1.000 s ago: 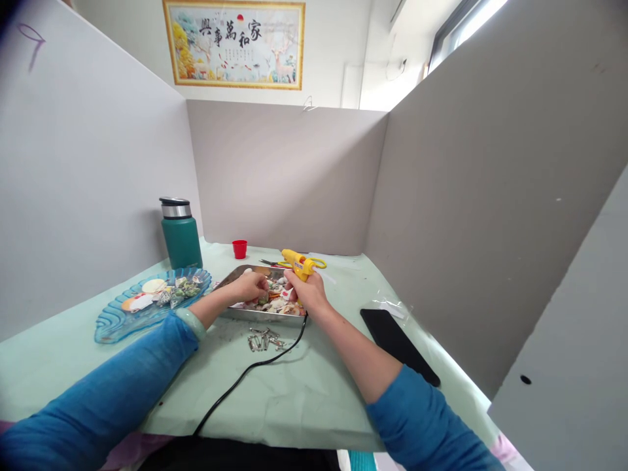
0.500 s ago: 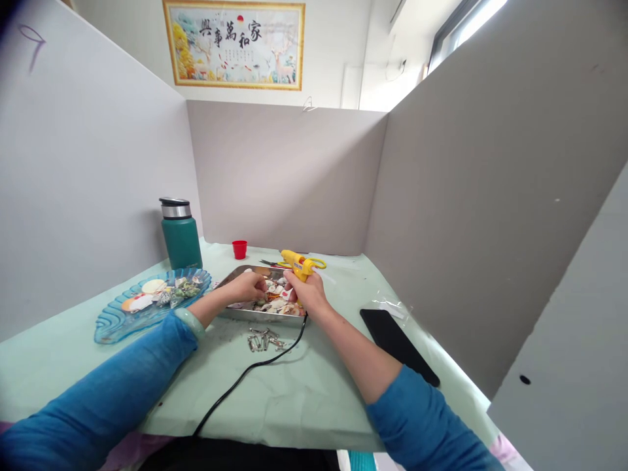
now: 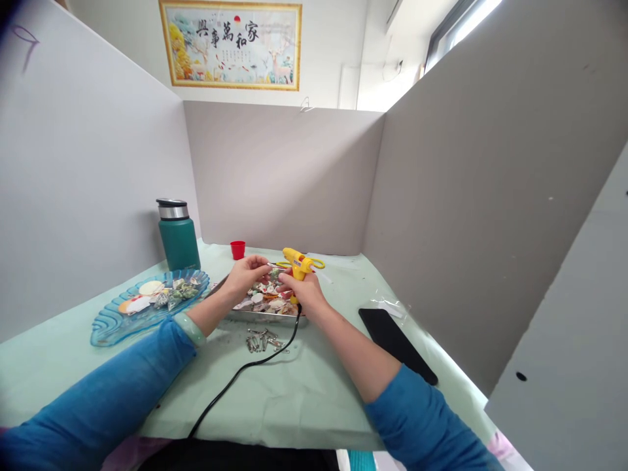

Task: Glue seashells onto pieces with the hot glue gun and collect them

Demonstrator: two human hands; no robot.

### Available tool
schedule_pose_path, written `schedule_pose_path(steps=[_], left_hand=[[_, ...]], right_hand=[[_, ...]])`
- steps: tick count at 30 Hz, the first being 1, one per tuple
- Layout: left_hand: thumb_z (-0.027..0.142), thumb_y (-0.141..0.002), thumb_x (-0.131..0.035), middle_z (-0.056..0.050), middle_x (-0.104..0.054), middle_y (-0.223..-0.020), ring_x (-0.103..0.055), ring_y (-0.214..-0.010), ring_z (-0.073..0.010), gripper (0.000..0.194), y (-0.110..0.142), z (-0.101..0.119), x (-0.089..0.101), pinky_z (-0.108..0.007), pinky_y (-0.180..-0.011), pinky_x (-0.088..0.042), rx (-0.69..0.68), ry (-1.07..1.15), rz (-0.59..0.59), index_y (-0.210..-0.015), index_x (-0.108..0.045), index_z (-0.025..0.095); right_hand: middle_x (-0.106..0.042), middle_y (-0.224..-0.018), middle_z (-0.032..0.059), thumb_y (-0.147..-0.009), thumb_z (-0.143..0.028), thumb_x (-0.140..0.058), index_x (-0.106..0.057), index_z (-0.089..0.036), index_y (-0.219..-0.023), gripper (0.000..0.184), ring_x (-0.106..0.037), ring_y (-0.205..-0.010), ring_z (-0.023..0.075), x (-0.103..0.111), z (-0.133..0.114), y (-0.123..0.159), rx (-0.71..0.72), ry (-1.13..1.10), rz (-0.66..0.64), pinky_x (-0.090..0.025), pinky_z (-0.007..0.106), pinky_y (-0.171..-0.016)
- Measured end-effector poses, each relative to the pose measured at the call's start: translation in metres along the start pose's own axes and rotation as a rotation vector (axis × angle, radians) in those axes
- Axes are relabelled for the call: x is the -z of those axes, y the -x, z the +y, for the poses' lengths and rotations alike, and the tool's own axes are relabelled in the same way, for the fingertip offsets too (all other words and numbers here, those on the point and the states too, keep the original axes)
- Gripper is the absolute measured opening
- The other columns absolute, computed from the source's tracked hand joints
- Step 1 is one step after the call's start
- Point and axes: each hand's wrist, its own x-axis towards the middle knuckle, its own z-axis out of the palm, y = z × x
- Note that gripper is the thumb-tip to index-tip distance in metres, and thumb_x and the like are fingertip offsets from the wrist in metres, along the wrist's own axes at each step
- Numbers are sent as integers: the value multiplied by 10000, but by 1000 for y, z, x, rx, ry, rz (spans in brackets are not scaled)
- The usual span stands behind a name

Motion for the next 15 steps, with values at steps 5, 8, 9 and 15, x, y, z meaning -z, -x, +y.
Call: schedule_pose_path(steps=[5, 8, 9, 15], left_hand=[[254, -655, -682, 31, -585, -627, -573, -530, -100, 202, 5, -1, -8, -243, -554, -490, -147, 20, 7, -759, -541, 152], [265, -674, -662, 25, -591, -643, -589, -565, -113, 181, 5, -4, -9, -253, -581, -494, -203, -21, 31, -764, -548, 156], [268, -681, -657, 21, -597, -646, -596, -575, -119, 177, 5, -5, -9, -258, -591, -496, -214, -36, 34, -766, -548, 157], [296, -712, -644, 14, -617, -631, -632, -586, -146, 193, 7, -8, -10, -256, -573, -491, -194, -57, -39, -807, -540, 164]], right_hand=[[-659, -722, -5, -589, -254, -773, -576, -177, -859, 343, -648, -609, 138, -6, 1, 2, -38, -210, -20, -475, 201, -463], [-664, -745, -4, -570, -230, -786, -580, -176, -849, 351, -658, -635, 143, -7, 2, 1, -41, -288, 21, -501, 210, -487], [-668, -758, -2, -567, -222, -789, -581, -177, -850, 354, -665, -655, 148, -7, 1, 1, -44, -309, 35, -508, 211, -495], [-683, -782, 18, -573, -181, -779, -589, -172, -833, 322, -682, -693, 160, -7, 0, 0, -66, -304, 90, -543, 218, -541]])
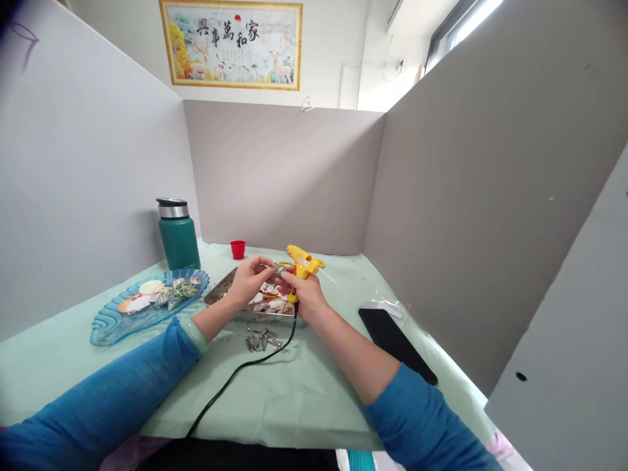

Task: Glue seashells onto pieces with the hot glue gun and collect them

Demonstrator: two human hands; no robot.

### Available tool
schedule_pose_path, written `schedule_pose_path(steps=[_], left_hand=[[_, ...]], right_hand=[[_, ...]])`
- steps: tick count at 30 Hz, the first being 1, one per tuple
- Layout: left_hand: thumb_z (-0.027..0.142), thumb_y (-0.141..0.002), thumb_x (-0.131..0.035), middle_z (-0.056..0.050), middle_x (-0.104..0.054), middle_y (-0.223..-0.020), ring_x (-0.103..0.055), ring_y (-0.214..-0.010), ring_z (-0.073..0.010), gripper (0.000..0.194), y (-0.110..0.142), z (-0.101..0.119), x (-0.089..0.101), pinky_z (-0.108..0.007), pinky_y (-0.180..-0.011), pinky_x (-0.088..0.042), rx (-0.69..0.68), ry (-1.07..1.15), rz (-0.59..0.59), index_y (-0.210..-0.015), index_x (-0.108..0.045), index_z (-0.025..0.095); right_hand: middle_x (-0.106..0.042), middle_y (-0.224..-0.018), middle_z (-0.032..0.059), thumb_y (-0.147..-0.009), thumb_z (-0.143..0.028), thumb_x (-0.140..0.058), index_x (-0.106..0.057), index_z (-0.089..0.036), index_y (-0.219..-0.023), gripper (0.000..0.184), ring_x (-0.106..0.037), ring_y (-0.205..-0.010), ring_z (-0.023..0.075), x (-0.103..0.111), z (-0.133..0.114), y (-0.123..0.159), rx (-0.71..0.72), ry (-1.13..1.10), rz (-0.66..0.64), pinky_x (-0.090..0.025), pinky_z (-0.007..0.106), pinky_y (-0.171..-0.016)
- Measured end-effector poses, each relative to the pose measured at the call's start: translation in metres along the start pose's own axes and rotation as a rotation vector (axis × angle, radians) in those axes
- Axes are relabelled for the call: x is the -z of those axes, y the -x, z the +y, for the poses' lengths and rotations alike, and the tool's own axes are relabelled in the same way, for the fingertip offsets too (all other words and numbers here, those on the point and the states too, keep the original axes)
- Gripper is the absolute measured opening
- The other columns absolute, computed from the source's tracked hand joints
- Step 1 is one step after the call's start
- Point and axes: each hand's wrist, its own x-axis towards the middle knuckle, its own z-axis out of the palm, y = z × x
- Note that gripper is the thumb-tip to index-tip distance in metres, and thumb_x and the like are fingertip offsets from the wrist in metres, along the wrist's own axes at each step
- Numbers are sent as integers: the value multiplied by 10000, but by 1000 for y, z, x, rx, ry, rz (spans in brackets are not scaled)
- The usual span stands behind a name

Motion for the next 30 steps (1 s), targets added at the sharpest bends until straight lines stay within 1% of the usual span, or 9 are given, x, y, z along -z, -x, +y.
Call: schedule_pose_path(steps=[5, 10, 11, 15, 18, 21, 24, 26, 30], left_hand=[[267, -702, -643, 19, -601, -615, -600, -557, -123, 172, 0, 2, 3, -228, -542, -462, -28, -76, 28, -815, -572, 159], [215, -673, -611, -20, -644, -851, -595, -553, -103, 135, -2, 6, 5, -249, -548, -479, -56, -11, 36, -761, -518, 172], [210, -672, -601, -19, -644, -855, -591, -543, -101, 132, -2, 6, 6, -248, -540, -474, -56, -20, 34, -761, -509, 176], [185, -678, -564, 36, -580, -593, -562, -503, -117, 125, 0, 5, 8, -227, -513, -421, -53, -205, 24, -798, -527, 189], [159, -684, -534, 43, -543, -559, -532, -509, -117, 113, 2, 6, 9, -223, -513, -387, -140, -410, 36, -793, -544, 191], [116, -682, -514, 11, -581, -671, -520, -574, -117, 126, 5, 8, 8, -234, -572, -396, -305, -609, 22, -778, -555, 187], [85, -685, -497, -24, -618, -796, -529, -653, -124, 143, 7, 9, 7, -244, -634, -405, -424, -678, -40, -771, -559, 182], [92, -695, -499, -18, -614, -769, -521, -637, -122, 140, 8, 9, 7, -239, -623, -397, -414, -679, -41, -778, -565, 183], [128, -699, -523, 28, -548, -590, -478, -533, -114, 110, 5, 7, 8, -224, -549, -357, -293, -696, 14, -774, -580, 185]], right_hand=[[-666, -703, 6, -565, -190, -771, -588, -177, -814, 309, -663, -638, 152, 4, 1, -5, 49, 68, 27, -546, 236, -551], [-624, -675, -31, -576, -237, -743, -554, -180, -854, 341, -636, -599, 138, 8, 0, -8, 188, 243, 51, -519, 240, -546], [-619, -684, -35, -588, -243, -730, -549, -183, -870, 340, -632, -599, 135, 9, -1, -7, 213, 290, 52, -505, 232, -532], [-618, -713, -20, -629, -251, -682, -560, -183, -883, 290, -620, -605, 136, 7, -1, -5, 266, 445, 44, -469, 222, -505], [-627, -739, 0, -627, -270, -678, -576, -181, -868, 277, -609, -598, 142, 6, 4, -6, 328, 460, 55, -488, 250, -537], [-634, -745, 8, -616, -292, -691, -581, -180, -869, 298, -606, -594, 146, 8, 9, -9, 368, 464, 58, -505, 270, -571], [-624, -716, 0, -623, -299, -687, -578, -175, -869, 296, -596, -566, 139, 10, 11, -11, 376, 484, 43, -500, 265, -555], [-621, -707, -3, -634, -297, -676, -578, -171, -867, 283, -592, -556, 136, 11, 11, -11, 376, 497, 36, -496, 261, -546], [-621, -710, -3, -632, -307, -677, -579, -169, -873, 294, -590, -548, 136, 11, 11, -11, 381, 497, 49, -491, 262, -537]])
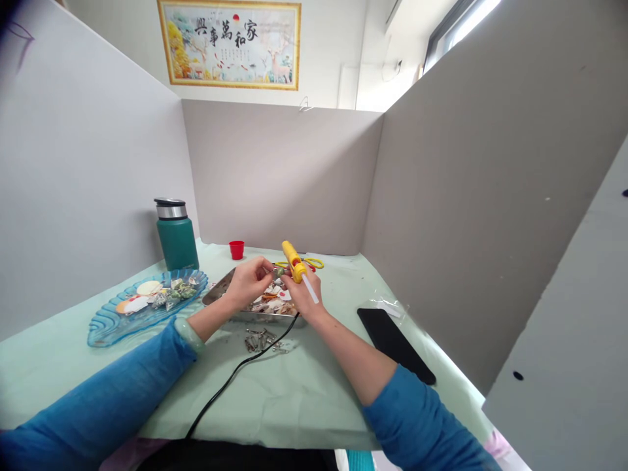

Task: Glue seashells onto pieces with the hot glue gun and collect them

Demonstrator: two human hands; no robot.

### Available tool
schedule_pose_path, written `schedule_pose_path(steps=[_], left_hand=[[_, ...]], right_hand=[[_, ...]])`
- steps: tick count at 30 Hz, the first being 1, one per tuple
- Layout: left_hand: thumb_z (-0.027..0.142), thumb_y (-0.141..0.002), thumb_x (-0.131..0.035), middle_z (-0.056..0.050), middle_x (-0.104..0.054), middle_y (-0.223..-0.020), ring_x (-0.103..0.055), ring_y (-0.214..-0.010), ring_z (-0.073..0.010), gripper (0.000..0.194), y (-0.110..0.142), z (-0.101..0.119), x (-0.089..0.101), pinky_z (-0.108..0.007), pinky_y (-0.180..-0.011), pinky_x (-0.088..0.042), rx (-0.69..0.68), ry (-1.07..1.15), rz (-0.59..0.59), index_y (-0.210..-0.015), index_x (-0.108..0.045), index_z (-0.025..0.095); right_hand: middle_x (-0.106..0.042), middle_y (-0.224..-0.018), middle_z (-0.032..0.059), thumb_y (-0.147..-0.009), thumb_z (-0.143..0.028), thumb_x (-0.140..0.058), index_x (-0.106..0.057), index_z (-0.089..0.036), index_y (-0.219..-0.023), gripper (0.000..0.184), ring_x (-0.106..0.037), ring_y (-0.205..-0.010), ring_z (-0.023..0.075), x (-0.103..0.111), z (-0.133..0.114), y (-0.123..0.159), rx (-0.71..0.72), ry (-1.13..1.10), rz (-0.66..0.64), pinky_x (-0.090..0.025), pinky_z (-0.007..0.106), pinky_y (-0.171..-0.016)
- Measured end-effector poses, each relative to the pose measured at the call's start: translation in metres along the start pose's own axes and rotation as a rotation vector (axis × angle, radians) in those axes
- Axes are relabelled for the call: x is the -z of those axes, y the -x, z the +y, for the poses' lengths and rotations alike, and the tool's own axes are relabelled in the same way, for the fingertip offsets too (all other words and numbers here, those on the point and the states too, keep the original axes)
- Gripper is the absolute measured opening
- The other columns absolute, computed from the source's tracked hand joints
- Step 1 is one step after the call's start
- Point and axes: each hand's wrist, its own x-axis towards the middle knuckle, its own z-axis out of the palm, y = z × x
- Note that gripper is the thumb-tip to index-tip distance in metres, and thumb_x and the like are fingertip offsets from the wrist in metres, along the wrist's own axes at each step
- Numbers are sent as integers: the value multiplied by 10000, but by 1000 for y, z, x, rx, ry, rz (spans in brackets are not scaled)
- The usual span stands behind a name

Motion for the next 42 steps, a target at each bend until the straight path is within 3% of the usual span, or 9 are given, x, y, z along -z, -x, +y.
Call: schedule_pose_path(steps=[7, 19, 35, 39, 42], left_hand=[[139, -667, -543, 30, -559, -543, -507, -534, -127, 73, -3, 3, 2, -229, -552, -374, 120, -41, -84, -692, -591, 189], [164, -686, -557, 4, -625, -587, -538, -545, -137, 93, -5, 3, 3, -231, -561, -391, 166, -64, -142, -690, -647, 188], [149, -751, -507, -11, -629, -616, -517, -542, -140, 164, -3, 0, 5, -240, -573, -362, -18, -182, -156, -731, -665, 186], [149, -723, -545, -10, -639, -623, -540, -551, -144, 120, -5, 2, 5, -241, -576, -384, 60, -116, -141, -723, -658, 191], [168, -688, -604, -2, -649, -633, -558, -533, -133, 69, -6, 4, 5, -229, -547, -400, 184, 75, -127, -741, -643, 192]], right_hand=[[-632, -751, 5, -661, -323, -666, -583, -196, -876, 263, -583, -558, 143, -1, 3, 2, 87, 98, -17, -492, 278, -552], [-635, -762, -15, -676, -292, -626, -592, -238, -886, 220, -569, -588, 147, 2, 8, 3, 118, 233, -23, -489, 279, -588], [-604, -679, -34, -668, -276, -606, -574, -211, -829, 176, -571, -528, 134, 0, 4, 3, 57, 188, -53, -469, 252, -513], [-609, -682, -28, -670, -277, -603, -581, -200, -844, 192, -584, -527, 138, 0, 2, 2, 33, 177, -45, -464, 256, -512], [-622, -694, -17, -670, -294, -614, -589, -194, -859, 215, -586, -517, 138, 0, 0, 2, 2, 158, -54, -451, 253, -490]])
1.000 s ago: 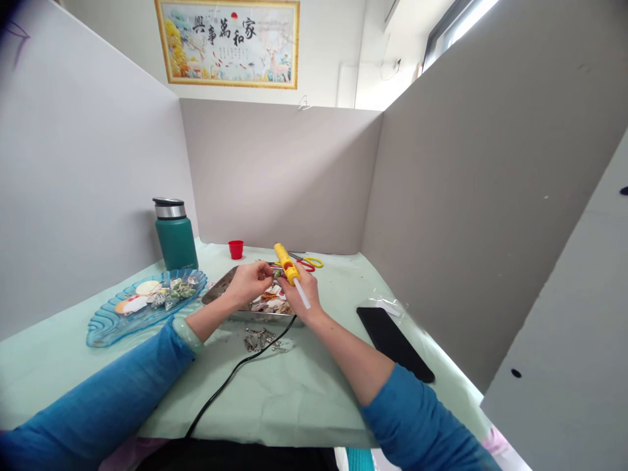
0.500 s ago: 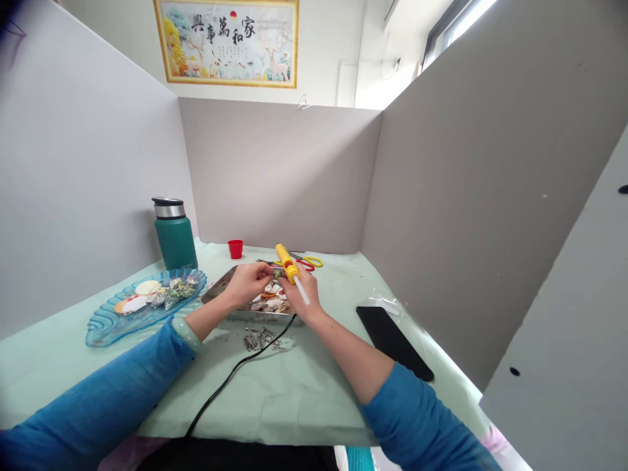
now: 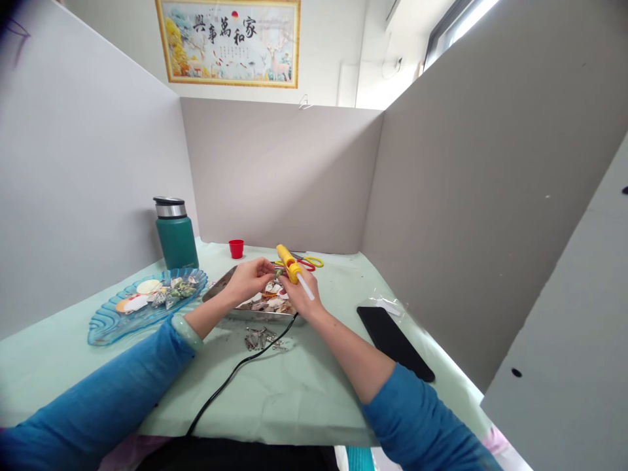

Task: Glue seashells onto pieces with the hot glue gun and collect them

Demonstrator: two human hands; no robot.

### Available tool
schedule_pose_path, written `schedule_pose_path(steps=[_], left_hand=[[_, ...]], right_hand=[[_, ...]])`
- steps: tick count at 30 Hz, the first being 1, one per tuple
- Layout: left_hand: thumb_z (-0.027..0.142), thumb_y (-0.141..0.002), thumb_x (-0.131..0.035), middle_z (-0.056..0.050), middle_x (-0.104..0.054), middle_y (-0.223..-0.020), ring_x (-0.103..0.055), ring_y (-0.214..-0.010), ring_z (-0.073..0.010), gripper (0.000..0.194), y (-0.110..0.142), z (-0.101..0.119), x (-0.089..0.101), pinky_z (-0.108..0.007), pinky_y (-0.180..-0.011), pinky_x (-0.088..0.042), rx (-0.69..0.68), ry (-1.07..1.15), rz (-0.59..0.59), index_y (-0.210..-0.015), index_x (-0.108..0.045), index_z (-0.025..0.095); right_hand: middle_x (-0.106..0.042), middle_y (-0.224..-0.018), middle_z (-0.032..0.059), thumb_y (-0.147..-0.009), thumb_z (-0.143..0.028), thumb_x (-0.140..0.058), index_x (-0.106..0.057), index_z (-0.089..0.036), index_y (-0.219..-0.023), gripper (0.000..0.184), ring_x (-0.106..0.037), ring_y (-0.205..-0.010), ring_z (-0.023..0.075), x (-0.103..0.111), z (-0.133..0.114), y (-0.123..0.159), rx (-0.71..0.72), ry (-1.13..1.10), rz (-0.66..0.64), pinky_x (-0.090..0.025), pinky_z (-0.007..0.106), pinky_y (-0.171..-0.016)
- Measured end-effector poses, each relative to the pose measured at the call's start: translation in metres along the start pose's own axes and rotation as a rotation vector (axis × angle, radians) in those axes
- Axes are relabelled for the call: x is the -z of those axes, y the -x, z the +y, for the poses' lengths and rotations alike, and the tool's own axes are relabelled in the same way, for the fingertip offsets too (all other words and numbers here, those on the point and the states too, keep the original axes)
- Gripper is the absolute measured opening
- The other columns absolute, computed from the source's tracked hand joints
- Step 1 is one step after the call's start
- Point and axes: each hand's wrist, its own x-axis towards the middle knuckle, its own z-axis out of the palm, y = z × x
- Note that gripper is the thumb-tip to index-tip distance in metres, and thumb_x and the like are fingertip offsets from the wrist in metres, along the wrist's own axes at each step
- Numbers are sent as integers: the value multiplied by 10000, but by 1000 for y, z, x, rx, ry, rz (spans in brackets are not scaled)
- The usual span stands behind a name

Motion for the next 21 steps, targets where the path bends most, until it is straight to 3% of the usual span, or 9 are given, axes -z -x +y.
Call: schedule_pose_path(steps=[4, 7, 10, 15, 21], left_hand=[[271, -719, -616, 35, -552, -455, -522, -419, -124, 98, -1, -1, 1, -222, -464, -387, 130, 205, -84, -749, -638, 180], [297, -729, -629, 38, -527, -436, -504, -400, -110, 131, -2, -4, 1, -210, -435, -381, 187, 315, -88, -753, -637, 168], [309, -741, -647, 23, -558, -516, -527, -441, -101, 169, -3, -3, 1, -203, -439, -409, 258, 450, -91, -810, -623, 156], [301, -731, -695, -37, -619, -756, -602, -585, -116, 265, -1, 8, 3, -235, -512, -494, 386, 745, -252, -915, -617, 127], [237, -710, -727, -55, -628, -787, -614, -608, -118, 235, 2, 10, 5, -252, -564, -509, 380, 809, -265, -866, -619, 100]], right_hand=[[-599, -623, -19, -689, -328, -623, -586, -190, -866, 228, -569, -494, 136, 3, -3, -1, -86, -73, -32, -412, 238, -440], [-568, -556, -36, -681, -340, -649, -574, -189, -851, 240, -550, -483, 127, 5, -5, -1, -145, -179, -38, -387, 224, -434], [-565, -539, -41, -651, -343, -687, -571, -179, -839, 275, -536, -469, 114, 7, -7, -2, -160, -301, -46, -373, 214, -432], [-576, -510, -35, -627, -343, -718, -573, -162, -841, 315, -517, -443, 101, 9, -8, -1, -172, -391, -117, -367, 205, -429], [-577, -496, -30, -635, -325, -711, -582, -150, -842, 300, -522, -448, 103, 9, -6, -2, -175, -390, -129, -374, 203, -434]])
